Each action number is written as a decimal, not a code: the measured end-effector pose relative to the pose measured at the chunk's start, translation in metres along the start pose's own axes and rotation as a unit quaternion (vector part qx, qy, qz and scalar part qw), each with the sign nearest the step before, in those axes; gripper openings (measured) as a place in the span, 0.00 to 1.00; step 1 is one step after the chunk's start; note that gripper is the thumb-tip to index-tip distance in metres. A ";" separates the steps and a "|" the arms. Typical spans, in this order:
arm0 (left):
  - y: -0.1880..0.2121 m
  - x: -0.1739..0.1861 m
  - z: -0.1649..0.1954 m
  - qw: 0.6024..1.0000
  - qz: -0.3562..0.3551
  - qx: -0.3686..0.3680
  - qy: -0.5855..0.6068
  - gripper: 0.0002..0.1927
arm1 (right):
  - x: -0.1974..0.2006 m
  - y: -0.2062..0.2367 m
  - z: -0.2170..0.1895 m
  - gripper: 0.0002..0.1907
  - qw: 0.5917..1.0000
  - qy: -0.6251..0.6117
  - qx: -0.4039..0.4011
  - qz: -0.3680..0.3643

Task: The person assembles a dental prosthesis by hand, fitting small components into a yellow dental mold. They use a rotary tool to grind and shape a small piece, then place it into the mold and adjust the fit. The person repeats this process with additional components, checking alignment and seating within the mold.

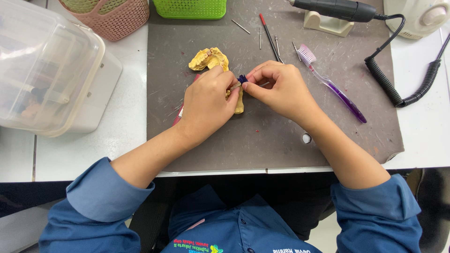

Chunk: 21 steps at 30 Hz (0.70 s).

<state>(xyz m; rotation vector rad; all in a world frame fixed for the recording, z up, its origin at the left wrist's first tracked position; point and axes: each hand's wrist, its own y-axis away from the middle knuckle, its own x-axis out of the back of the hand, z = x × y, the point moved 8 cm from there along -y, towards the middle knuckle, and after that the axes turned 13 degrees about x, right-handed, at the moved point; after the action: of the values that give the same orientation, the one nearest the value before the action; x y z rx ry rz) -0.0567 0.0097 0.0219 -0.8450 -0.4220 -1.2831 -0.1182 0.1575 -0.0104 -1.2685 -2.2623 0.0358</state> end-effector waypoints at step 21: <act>-0.001 -0.006 0.000 0.997 0.016 -0.019 -0.073 0.05 | -0.002 -0.001 -0.005 0.06 0.998 0.043 0.044 0.019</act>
<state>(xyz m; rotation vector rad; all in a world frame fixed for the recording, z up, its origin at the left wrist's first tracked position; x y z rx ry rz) -0.0588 0.0140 0.0177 -0.9782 -0.4982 -1.2068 -0.1161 0.1538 -0.0070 -1.2430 -2.1408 0.0909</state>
